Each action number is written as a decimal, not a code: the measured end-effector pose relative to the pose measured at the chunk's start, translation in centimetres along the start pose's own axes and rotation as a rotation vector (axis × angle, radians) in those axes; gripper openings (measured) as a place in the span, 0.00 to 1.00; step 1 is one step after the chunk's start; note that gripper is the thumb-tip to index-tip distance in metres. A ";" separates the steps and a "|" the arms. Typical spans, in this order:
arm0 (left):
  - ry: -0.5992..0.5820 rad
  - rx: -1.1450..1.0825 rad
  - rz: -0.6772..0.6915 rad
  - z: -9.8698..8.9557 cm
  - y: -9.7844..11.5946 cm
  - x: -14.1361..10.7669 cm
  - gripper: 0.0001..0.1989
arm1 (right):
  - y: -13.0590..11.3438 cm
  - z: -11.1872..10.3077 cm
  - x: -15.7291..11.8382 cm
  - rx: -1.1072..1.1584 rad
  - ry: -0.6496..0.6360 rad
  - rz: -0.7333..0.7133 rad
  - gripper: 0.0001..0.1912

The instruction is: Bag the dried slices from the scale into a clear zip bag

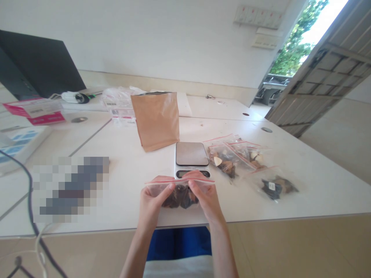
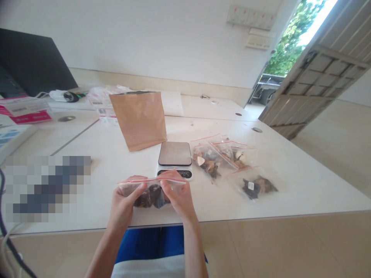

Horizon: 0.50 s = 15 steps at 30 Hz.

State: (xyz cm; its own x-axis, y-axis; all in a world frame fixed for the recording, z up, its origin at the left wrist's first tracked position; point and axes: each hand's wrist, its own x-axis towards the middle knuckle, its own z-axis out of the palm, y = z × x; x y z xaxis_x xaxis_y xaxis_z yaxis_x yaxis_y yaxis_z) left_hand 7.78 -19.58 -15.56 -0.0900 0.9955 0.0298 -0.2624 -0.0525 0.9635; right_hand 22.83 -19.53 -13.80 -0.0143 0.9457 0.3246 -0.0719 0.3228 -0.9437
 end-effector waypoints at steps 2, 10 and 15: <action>0.000 0.016 0.010 0.0 0.0 0.0 0.10 | 0.1 0.1 0.0 -0.015 -0.006 -0.004 0.08; -0.001 0.089 0.089 0.3 0.3 -0.1 0.09 | 0.2 0.7 0.0 -0.073 0.048 -0.115 0.04; 0.011 0.106 0.077 0.0 0.0 -0.1 0.09 | 0.0 0.9 -0.2 -0.044 0.070 -0.053 0.06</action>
State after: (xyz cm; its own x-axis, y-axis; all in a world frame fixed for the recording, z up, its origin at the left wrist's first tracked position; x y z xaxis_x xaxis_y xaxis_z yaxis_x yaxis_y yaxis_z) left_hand 7.83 -19.66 -15.51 -0.1166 0.9879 0.1023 -0.1513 -0.1195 0.9812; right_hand 21.95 -19.79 -13.83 0.0583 0.9271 0.3703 -0.0272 0.3723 -0.9277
